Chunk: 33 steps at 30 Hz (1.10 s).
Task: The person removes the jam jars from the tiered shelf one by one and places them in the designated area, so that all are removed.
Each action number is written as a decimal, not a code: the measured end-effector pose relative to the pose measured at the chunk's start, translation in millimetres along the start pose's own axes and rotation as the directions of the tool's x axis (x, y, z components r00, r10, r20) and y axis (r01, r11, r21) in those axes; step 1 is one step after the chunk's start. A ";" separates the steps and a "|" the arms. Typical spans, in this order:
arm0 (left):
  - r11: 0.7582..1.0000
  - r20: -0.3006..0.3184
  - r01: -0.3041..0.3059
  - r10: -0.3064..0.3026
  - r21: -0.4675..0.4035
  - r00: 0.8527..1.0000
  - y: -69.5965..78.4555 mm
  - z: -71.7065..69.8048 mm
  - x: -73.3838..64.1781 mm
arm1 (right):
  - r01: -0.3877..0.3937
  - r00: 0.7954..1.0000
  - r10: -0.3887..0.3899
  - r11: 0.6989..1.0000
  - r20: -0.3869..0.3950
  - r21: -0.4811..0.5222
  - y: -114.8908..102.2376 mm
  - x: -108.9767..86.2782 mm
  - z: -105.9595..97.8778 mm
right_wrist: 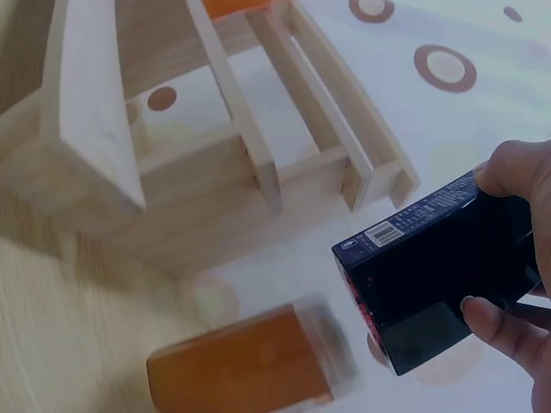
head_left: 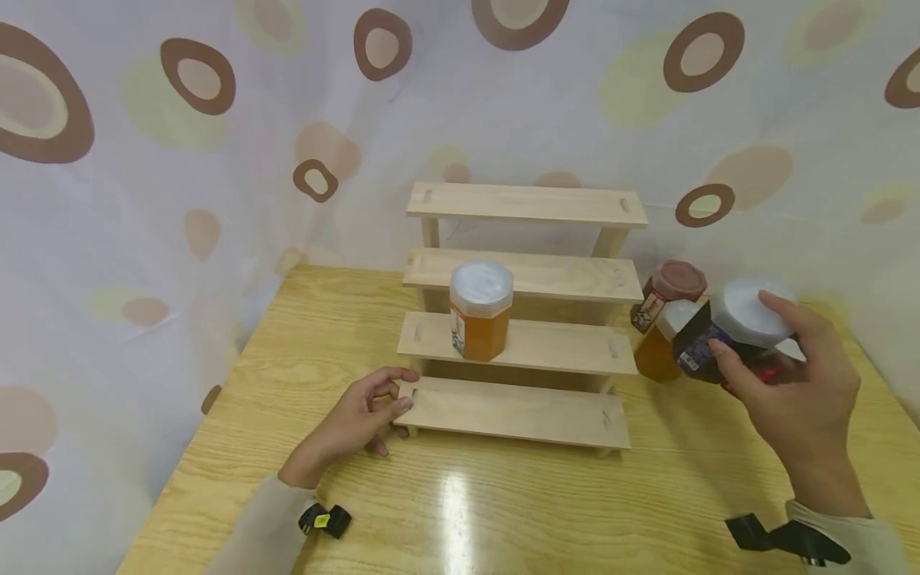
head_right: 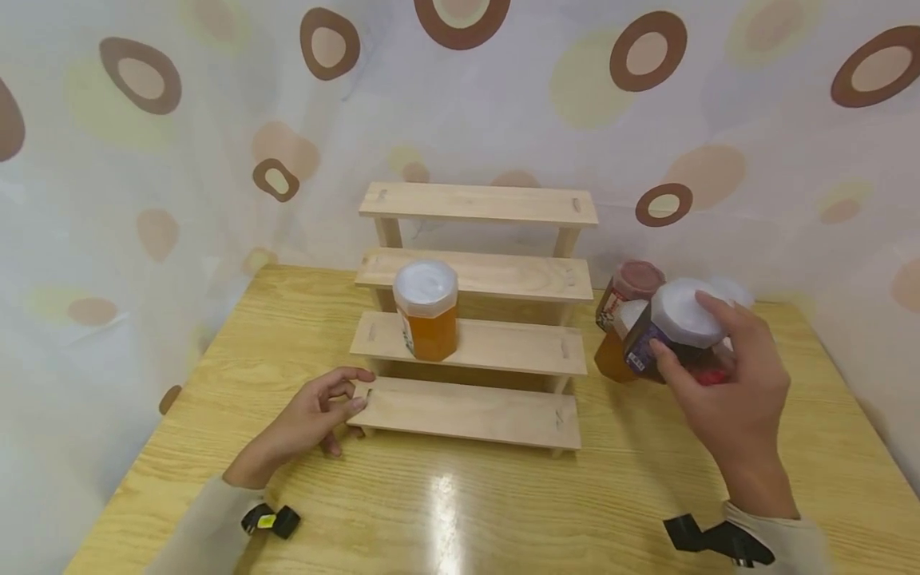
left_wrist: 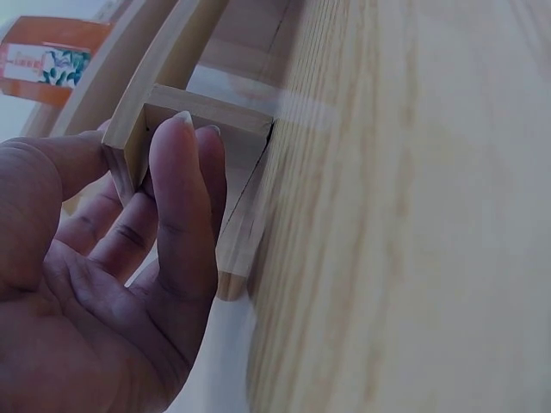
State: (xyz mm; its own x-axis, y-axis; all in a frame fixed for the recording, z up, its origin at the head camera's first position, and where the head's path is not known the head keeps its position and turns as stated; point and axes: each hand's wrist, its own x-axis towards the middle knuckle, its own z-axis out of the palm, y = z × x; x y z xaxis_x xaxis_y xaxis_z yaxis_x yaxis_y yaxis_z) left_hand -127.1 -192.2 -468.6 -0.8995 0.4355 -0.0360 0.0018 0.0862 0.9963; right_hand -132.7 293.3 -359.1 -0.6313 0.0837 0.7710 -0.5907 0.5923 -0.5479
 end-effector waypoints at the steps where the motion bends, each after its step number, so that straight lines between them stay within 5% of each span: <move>1: 1.000 0.001 -0.001 0.001 0.001 1.000 0.0 0.2 0.6 | -0.002 1.000 0.002 1.000 -0.003 -0.007 2.0 -1.8 -3.0; 15: 1.000 -0.008 0.006 -0.005 0.014 1.000 -0.3 1.0 0.9 | -0.050 0.998 0.056 0.983 0.029 -0.177 48.6 -35.1 -43.6; 33: 1.000 -0.007 0.005 -0.005 0.001 1.000 -1.3 -0.2 1.6 | -0.191 0.980 0.199 0.936 -0.004 -0.295 70.6 -65.3 -51.9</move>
State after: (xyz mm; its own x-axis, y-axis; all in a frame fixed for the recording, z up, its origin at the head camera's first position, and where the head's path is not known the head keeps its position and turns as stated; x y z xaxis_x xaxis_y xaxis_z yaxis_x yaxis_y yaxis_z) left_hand -128.7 -191.8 -469.9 -0.9027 0.4284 -0.0409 -0.0025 0.0897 0.9960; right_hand -107.1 371.3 -431.3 -0.7341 0.2032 0.6479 -0.2841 0.7747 -0.5649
